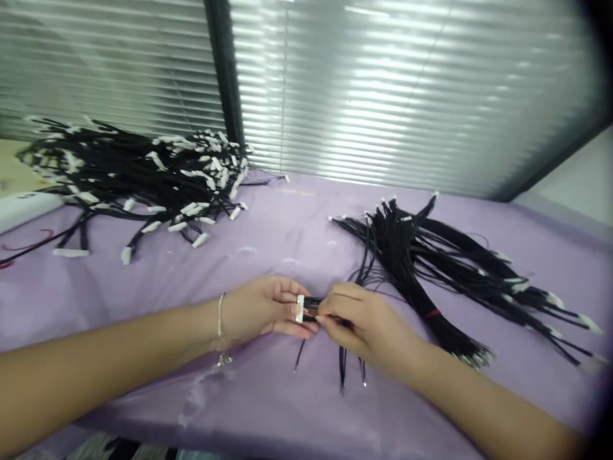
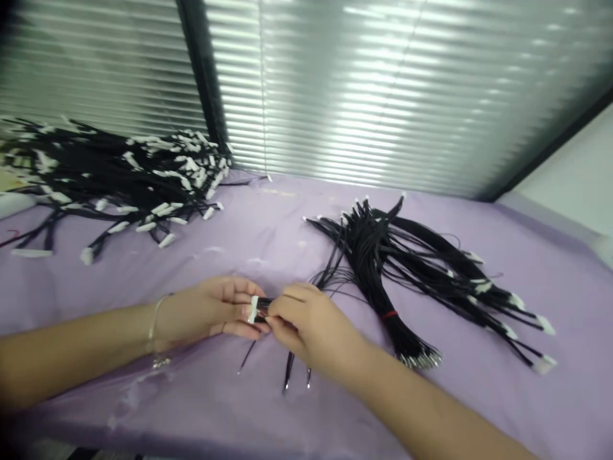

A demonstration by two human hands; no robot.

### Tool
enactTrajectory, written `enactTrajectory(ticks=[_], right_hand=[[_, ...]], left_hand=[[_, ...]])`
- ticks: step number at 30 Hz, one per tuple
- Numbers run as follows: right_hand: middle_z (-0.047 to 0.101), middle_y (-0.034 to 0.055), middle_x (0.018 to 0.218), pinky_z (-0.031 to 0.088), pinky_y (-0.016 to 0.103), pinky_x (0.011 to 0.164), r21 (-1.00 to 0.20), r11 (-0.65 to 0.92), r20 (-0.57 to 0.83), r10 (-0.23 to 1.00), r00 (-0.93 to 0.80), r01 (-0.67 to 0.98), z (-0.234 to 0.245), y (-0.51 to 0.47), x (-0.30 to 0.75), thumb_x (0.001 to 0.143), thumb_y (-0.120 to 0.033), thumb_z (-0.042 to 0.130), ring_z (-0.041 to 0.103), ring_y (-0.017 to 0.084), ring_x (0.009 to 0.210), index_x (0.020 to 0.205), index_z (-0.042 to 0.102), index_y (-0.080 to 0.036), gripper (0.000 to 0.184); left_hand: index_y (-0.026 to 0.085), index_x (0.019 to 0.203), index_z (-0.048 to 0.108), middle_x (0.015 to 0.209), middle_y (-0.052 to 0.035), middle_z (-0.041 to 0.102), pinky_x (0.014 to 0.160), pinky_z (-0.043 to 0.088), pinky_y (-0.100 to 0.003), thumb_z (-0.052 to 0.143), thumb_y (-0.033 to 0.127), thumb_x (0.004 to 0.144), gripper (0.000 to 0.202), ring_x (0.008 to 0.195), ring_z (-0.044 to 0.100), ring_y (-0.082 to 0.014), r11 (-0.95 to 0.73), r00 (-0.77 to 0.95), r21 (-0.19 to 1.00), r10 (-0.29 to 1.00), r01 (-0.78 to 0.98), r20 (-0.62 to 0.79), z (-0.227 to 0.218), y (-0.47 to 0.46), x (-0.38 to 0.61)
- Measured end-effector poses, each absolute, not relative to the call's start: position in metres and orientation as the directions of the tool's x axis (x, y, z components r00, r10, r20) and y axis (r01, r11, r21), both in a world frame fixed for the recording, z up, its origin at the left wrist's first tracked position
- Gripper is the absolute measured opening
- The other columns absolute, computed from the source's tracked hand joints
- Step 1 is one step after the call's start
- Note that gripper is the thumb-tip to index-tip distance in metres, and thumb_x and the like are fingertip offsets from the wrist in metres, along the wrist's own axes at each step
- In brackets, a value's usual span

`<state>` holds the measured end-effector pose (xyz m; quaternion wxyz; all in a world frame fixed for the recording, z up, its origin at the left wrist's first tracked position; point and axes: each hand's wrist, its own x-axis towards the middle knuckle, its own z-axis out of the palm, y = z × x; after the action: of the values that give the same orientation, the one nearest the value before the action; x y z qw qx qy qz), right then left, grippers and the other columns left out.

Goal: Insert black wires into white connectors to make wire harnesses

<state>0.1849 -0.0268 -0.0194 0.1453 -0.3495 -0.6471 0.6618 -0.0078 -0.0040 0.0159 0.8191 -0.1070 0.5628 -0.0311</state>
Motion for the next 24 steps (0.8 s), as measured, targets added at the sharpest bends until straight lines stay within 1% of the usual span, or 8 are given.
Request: enactTrajectory(ticks=[4,8,10,18,21,22,23,24], right_hand=[[0.056,0.0028,0.072,0.041,0.024,0.063,-0.944,-0.132,-0.317,0.606,-0.729,0.302,-0.016,-0.026,0.183,0.084,-0.012,0.051,0.05,0.013,0.069,0.076,0.056,-0.017,0.011],[0.056,0.0021,0.071,0.041,0.023,0.061,-0.913,-0.166,-0.388,0.633,-0.67,0.372,-0.014,-0.027,0.181,0.083,-0.009,0.051,0.05,0.012,0.067,0.074,0.054,-0.016,0.011],[0.055,0.0016,0.07,0.04,0.022,0.06,-0.908,-0.171,-0.399,0.635,-0.662,0.384,-0.015,-0.028,0.181,0.083,-0.009,0.05,0.05,0.012,0.066,0.073,0.053,-0.016,0.013],[0.062,0.0034,0.073,0.044,0.025,0.068,-0.94,-0.062,-0.291,0.664,-0.689,0.337,-0.018,-0.029,0.18,0.089,-0.019,0.05,0.055,0.013,0.071,0.078,0.059,-0.015,0.014],[0.064,0.0072,0.085,0.046,0.031,0.078,-0.924,-0.002,-0.261,0.734,-0.627,0.383,-0.015,-0.017,0.193,0.088,-0.022,0.051,0.057,0.016,0.083,0.086,0.061,-0.015,0.012],[0.063,0.0084,0.09,0.046,0.033,0.081,-0.923,0.02,-0.245,0.739,-0.628,0.384,-0.014,-0.012,0.199,0.088,-0.021,0.051,0.057,0.017,0.087,0.088,0.061,-0.015,0.012],[0.063,0.0089,0.093,0.046,0.033,0.083,-0.93,0.036,-0.232,0.714,-0.661,0.365,-0.014,-0.007,0.205,0.088,-0.02,0.051,0.056,0.017,0.09,0.09,0.061,-0.016,0.011],[0.062,0.0087,0.095,0.046,0.033,0.083,-0.944,0.045,-0.222,0.652,-0.726,0.328,-0.015,-0.003,0.21,0.087,-0.019,0.051,0.056,0.017,0.092,0.092,0.062,-0.016,0.012]], left_hand=[[0.01,0.081,0.06,0.077,-0.0061,0.07,0.076,0.054,-0.029,0.073,0.01,0.07,0.017,0.075,0.069,-0.0155,0.974,0.381,-0.196,-0.14,-0.113,-0.914,0.016,-0.006,-0.009],[0.009,0.082,0.059,0.079,-0.0065,0.07,0.076,0.054,-0.03,0.073,0.009,0.069,0.019,0.074,0.069,-0.0161,0.976,0.373,-0.181,-0.123,-0.123,-0.92,0.015,-0.008,-0.009],[0.009,0.083,0.059,0.08,-0.0072,0.07,0.075,0.055,-0.031,0.074,0.009,0.069,0.021,0.074,0.069,-0.0167,0.977,0.376,-0.178,-0.122,-0.118,-0.918,0.014,-0.008,-0.009],[0.011,0.082,0.063,0.079,-0.0057,0.07,0.076,0.055,-0.029,0.07,0.008,0.073,0.013,0.077,0.069,-0.0162,0.985,0.385,-0.166,-0.134,-0.049,-0.913,0.013,-0.006,-0.008],[0.012,0.084,0.066,0.083,-0.0057,0.071,0.079,0.055,-0.03,0.068,0.006,0.073,0.012,0.076,0.069,-0.0156,0.983,0.391,-0.169,-0.13,-0.066,-0.911,0.014,-0.003,-0.008],[0.012,0.085,0.067,0.085,-0.0057,0.072,0.08,0.054,-0.029,0.067,0.006,0.074,0.012,0.077,0.07,-0.0155,0.981,0.395,-0.176,-0.132,-0.077,-0.909,0.013,-0.002,-0.009],[0.013,0.086,0.067,0.085,-0.0057,0.072,0.08,0.054,-0.029,0.066,0.005,0.075,0.013,0.078,0.07,-0.0156,0.979,0.399,-0.185,-0.135,-0.088,-0.907,0.013,-0.002,-0.009],[0.013,0.086,0.068,0.085,-0.0056,0.072,0.081,0.054,-0.028,0.065,0.005,0.076,0.013,0.079,0.07,-0.0158,0.976,0.399,-0.194,-0.14,-0.099,-0.906,0.013,-0.001,-0.01]])
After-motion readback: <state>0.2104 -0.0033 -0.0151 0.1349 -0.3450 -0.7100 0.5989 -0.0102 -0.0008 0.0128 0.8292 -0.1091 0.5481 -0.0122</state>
